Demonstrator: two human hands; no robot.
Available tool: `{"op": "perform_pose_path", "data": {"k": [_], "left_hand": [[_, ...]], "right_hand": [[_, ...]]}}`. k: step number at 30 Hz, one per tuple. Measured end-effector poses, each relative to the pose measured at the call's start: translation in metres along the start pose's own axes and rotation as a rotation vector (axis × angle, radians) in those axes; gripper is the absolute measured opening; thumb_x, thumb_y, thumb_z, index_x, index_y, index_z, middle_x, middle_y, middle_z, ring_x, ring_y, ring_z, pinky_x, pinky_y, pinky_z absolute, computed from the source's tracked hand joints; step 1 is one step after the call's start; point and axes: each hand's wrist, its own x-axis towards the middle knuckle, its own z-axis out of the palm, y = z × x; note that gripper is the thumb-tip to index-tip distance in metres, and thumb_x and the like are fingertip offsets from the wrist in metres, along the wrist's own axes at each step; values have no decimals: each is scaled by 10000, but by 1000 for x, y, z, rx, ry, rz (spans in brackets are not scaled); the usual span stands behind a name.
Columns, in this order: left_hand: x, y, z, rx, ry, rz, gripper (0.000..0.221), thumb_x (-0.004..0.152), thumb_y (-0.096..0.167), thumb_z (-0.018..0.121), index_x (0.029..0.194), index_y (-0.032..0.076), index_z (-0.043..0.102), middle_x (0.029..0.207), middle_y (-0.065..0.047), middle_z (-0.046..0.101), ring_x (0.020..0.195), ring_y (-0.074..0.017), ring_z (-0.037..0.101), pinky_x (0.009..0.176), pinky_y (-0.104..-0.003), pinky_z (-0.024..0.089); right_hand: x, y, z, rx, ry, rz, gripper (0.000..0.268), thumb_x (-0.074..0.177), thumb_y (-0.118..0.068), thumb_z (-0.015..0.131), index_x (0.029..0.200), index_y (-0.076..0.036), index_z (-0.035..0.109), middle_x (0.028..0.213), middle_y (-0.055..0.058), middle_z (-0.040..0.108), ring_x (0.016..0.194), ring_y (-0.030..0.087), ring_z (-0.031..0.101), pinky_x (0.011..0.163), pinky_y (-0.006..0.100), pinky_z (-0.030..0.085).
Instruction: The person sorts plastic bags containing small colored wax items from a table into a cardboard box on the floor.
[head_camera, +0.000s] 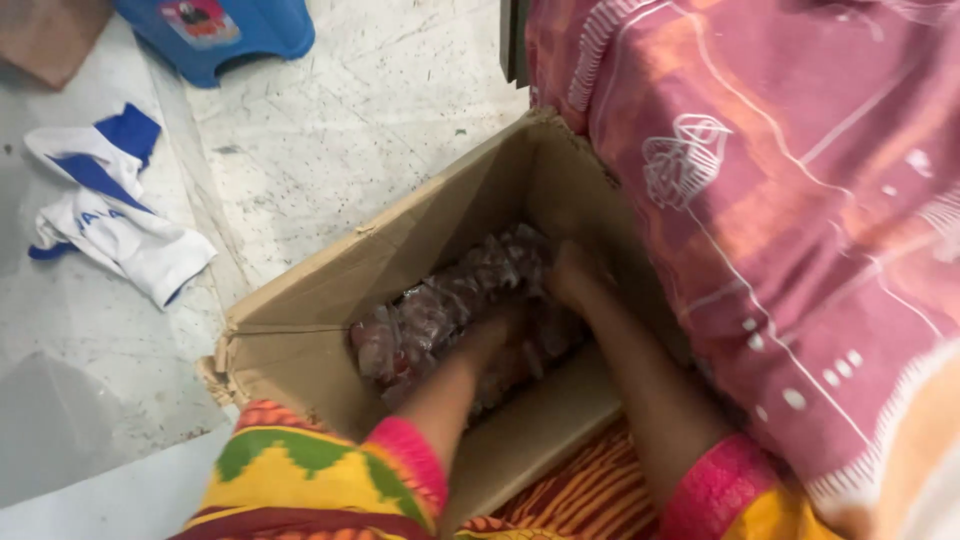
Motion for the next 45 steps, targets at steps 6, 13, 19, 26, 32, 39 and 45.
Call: {"op": "perform_pose_path", "data": {"k": [6, 13, 19, 26, 32, 39, 45], "left_hand": [[-12, -59, -22, -45, 148, -82, 358, 996, 259, 601, 1303, 85, 658, 1291, -229, 664, 1172, -400, 650, 989, -488, 514], [-181, 114, -256, -401, 900, 252, 488, 807, -83, 621, 1259, 90, 683, 1216, -180, 698, 1120, -337, 677, 932, -421, 540], [-206, 290, -257, -591, 686, 839, 395, 988, -39, 553, 1351, 83, 654, 1199, -67, 764, 1115, -199, 744, 967, -330, 585], [-149, 451, -195, -492, 296, 1046, 500, 931, 313, 709, 1353, 60, 619, 1344, -125, 657, 1207, -269, 667, 962, -374, 552], [-68, 551, -161, -349, 209, 937, 476, 945, 309, 699, 1334, 41, 637, 1281, -165, 704, 1188, -303, 697, 1008, -390, 540], [-49, 560, -151, -279, 652, 1055, 392, 850, 136, 726, 1237, 96, 681, 1258, -149, 697, 1108, -337, 664, 941, -433, 518], [-47, 550, -163, -310, 562, 1109, 297, 833, 198, 816, 1099, 109, 717, 1051, -89, 702, 964, -260, 678, 837, -398, 536]], "right_hand": [[-72, -67, -46, 98, 96, -217, 388, 852, -280, 744, 1137, -18, 711, 1123, 262, 704, 1063, 420, 682, 908, 501, 545], [-228, -105, -206, 32, 550, -569, 236, 890, -169, 598, 1054, -71, 736, 1008, 237, 731, 963, 418, 701, 866, 521, 538], [-411, 27, -304, -111, 523, -591, 261, 977, -249, 643, 1178, -117, 744, 1026, 112, 785, 842, 257, 758, 816, 420, 573], [-522, 241, -311, -128, 528, 171, 367, 921, -404, 710, 1195, -163, 745, 1100, 67, 789, 878, 220, 776, 856, 393, 626], [-522, 299, -286, -3, 626, 678, 338, 989, -356, 709, 1177, -83, 771, 1042, 149, 802, 866, 309, 759, 806, 455, 599], [-494, 334, -275, -24, 806, 481, 335, 781, -220, 866, 1071, -90, 759, 996, 134, 759, 918, 314, 714, 804, 455, 549], [-506, 337, -287, 266, 778, 248, 201, 845, -167, 795, 1008, -56, 755, 954, 99, 780, 848, 230, 738, 771, 388, 568]]}}
